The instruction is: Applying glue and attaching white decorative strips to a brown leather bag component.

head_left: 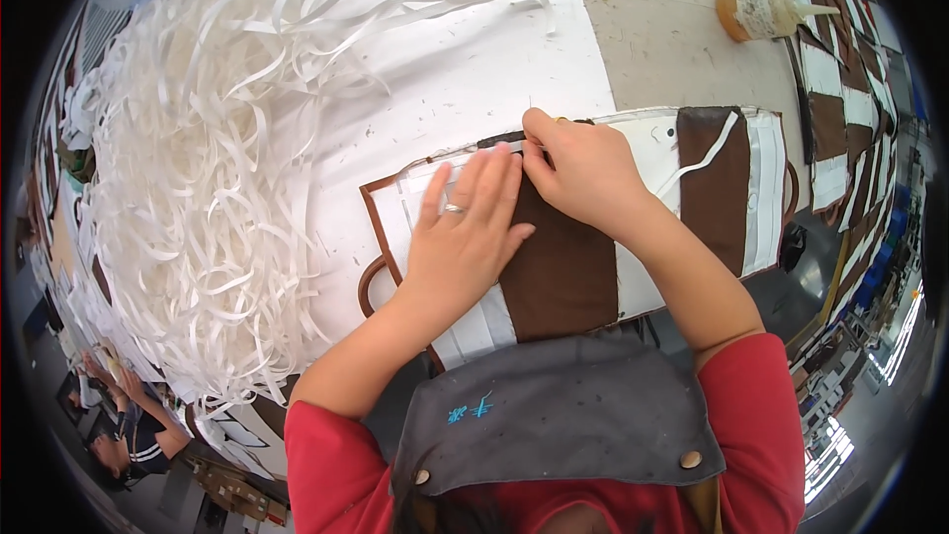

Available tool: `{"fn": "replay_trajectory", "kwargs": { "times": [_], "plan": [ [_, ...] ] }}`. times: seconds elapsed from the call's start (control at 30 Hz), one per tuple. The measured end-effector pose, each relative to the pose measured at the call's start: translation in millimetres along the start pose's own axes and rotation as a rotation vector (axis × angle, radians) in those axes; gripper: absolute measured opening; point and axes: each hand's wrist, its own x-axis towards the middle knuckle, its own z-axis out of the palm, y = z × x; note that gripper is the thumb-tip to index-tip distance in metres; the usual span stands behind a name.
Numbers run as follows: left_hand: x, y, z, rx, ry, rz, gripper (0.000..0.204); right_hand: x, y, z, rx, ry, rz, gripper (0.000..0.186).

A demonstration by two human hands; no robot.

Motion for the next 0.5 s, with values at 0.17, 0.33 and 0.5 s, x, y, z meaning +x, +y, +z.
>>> {"fn": "replay_trajectory", "kwargs": {
  "times": [0.17, 0.33, 0.5],
  "plan": [
    [2.3, -3.8, 9.6, -0.080, -0.052, 0.036, 0.053, -10.5, 20.8, -19.0, 0.316, -0.085, -0.012, 0.011],
    [1.5, -3.9, 8.8, -0.054, -0.053, 0.019, 0.053, -26.6, 32.9, -36.1, 0.606, -0.120, 0.195, 0.011],
    [7.5, -2.8, 10.1, -0.051, -0.022, 0.001, 0.056, -23.4, 41.2, -26.3, 0.531, 0.036, 0.187, 0.015]
  ]
}}
